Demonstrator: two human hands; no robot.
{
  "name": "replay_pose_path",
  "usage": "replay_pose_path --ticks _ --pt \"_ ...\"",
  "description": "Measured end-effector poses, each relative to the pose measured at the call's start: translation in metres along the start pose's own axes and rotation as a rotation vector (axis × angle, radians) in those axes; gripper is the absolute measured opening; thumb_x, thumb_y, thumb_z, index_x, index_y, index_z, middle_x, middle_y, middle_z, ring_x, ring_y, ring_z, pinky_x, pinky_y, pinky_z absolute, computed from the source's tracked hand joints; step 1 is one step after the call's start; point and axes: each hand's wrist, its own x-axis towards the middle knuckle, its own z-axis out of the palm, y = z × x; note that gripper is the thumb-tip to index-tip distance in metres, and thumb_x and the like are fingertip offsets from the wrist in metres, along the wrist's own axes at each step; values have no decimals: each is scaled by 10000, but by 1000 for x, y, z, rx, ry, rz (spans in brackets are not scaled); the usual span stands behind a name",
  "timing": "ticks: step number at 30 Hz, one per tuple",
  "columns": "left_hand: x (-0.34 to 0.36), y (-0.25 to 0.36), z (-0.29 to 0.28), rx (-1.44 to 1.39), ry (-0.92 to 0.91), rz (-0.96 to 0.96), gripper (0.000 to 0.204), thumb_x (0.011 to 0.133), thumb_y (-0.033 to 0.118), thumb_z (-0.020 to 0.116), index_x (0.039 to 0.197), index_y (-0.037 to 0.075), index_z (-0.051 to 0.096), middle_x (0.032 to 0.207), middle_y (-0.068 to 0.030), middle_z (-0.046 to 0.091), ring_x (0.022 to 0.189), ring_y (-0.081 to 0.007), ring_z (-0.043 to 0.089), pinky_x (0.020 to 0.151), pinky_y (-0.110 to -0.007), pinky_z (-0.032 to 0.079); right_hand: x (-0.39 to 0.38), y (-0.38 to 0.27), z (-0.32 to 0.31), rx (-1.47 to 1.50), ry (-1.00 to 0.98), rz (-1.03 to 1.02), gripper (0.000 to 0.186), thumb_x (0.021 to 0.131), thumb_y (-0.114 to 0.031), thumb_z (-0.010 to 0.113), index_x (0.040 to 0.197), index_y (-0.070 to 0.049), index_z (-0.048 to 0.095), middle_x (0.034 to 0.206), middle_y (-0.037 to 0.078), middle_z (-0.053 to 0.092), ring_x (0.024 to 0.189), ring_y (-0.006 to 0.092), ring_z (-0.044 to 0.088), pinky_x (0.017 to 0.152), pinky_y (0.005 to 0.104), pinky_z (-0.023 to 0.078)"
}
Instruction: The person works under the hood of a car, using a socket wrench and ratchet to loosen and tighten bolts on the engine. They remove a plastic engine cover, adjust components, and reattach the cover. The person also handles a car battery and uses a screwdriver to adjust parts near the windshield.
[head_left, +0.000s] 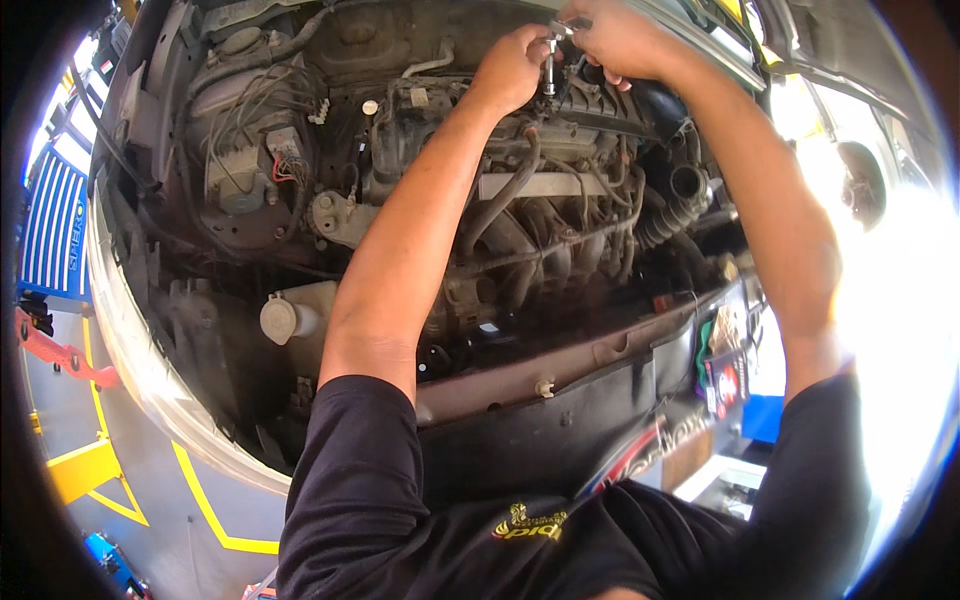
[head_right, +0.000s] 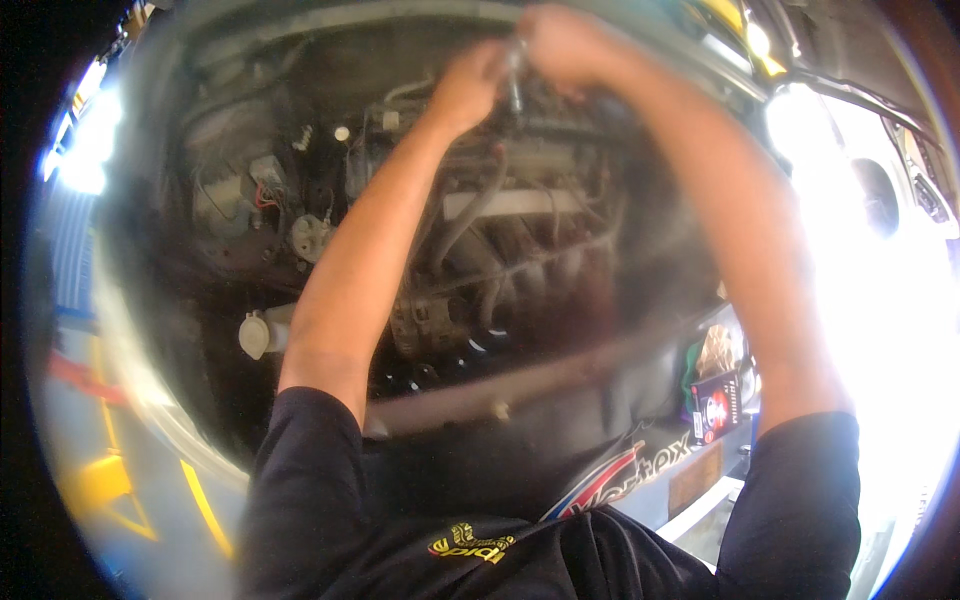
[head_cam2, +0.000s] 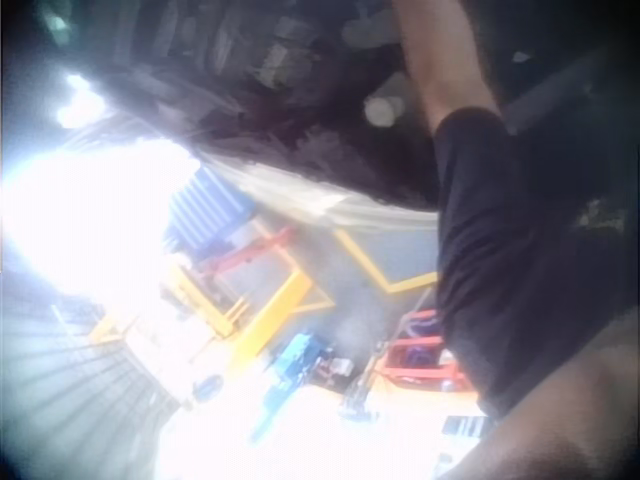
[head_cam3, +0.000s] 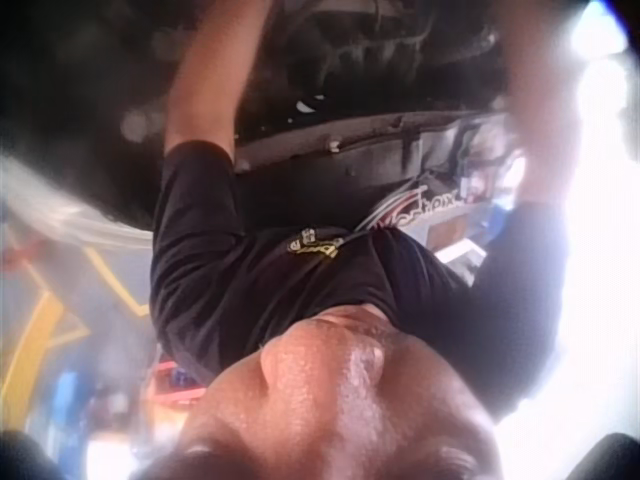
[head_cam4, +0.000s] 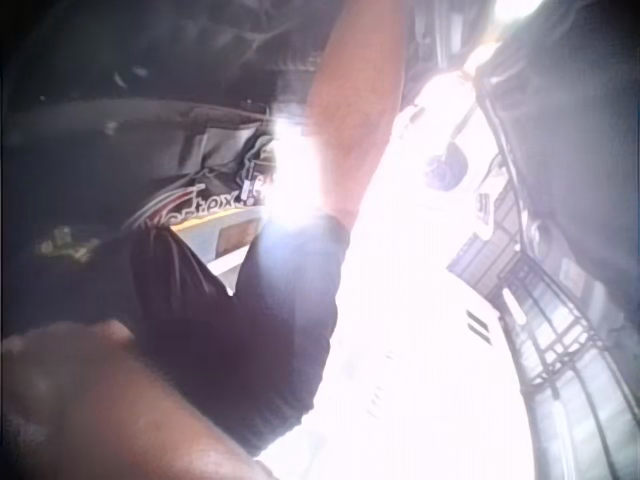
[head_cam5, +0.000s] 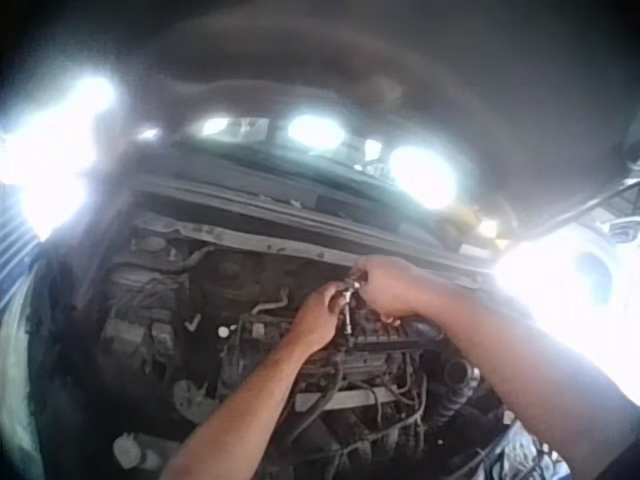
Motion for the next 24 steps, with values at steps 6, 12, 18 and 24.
replay_pose_path --ticks 6,12,18,24 --pt "2 2 6 -64 -13 -35 270 1041 151 494 1252 28 609 996 -130 741 871 -264 696 794 -387 525 -4 3 2 41 63 38 280 902 -148 545 1110 -18 680 796 235 702 653 343 706 644 462 559" --pt "1 5 5 21 -27 -27 275 1047 154 482 1265 39 605 1002 -133 741 892 -262 700 794 -397 529 -11 2 -4 39 7 61 282 910 -150 541 1117 -12 674 790 229 700 642 334 704 602 450 554" --pt "0 2 3 101 17 72 281 1044 146 497 1292 30 558 1073 -123 728 941 -259 694 842 -402 520 -15 -10 -9 68 -6 70 269 909 -145 534 1085 -8 684 821 243 701 659 338 708 616 453 555" --pt "3 4 15 88 18 28 282 1025 162 551 1268 24 517 1112 -132 704 1031 -283 679 892 -408 513 0 32 16 -82 251 -184 284 899 -168 540 1081 -10 690 897 258 706 771 379 708 729 472 555"
